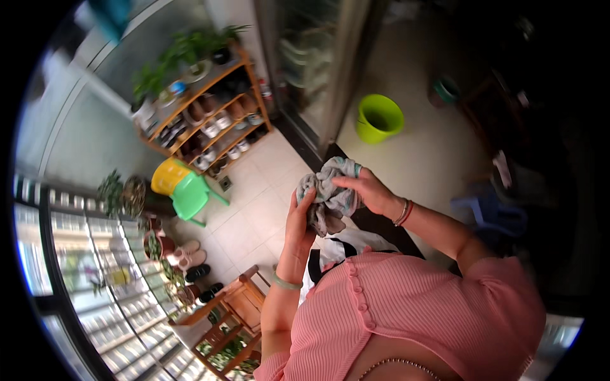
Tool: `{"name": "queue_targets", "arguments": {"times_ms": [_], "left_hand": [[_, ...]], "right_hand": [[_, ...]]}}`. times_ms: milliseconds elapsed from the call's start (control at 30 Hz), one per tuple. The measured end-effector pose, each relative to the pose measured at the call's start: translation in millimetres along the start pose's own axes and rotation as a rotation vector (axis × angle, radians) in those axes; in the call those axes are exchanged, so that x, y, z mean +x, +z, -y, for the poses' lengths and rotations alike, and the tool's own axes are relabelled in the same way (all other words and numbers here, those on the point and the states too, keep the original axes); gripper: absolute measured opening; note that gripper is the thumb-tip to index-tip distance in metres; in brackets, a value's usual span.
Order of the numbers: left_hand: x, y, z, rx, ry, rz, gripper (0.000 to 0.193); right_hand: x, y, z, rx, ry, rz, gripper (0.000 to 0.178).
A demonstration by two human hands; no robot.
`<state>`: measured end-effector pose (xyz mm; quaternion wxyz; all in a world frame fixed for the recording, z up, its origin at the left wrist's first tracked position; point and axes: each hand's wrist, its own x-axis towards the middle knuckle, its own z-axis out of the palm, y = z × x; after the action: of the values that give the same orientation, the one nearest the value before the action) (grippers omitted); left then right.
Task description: The person cleans the window frames and glass panes on a balcony using a cloth. They wipe the metal frames and glass surfaces, then rinse the cloth in a green basin of water and wring it out before resuming the cleaning task.
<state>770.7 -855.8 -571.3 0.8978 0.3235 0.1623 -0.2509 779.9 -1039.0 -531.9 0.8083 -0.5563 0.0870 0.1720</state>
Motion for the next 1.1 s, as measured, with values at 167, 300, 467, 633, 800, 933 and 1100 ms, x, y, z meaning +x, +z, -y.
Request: {"name": "queue_targets", "arguments": {"times_ms": [167,300,467,633,800,933,1100], "left_hand": [[62,68,74,0.119,-0.264,0.123,0.039],[109,102,127,0.179,-0.386,0.169,0.04],[174,143,184,0.245,-0.508,0.18,0.04],[260,171,250,0.292,-0.594,0.167,0.04],[367,192,300,0.282,-0.546,0.162,0.034],[458,187,351,0.437,-0.424,0.164,0.038],[553,196,382,0.42,-0.423,0.022,0.047]], "right_hand": [[-51,-119,12,0.223,-0.005,-0.268,0.022],[-74,-177,15,0.303,-0.063,-0.41,0.024],[-77,-255,17,0.294,-0.127,-0.533,0.027],[-48,-354,6,0.336,-0.164,-0.605,0.031],[20,-452,1,0.345,-0.1,-0.732,0.032],[77,-532,9,0.287,-0.027,-0.718,0.028],[156,-617,-7,0.283,0.06,-0.786,0.035]]}}
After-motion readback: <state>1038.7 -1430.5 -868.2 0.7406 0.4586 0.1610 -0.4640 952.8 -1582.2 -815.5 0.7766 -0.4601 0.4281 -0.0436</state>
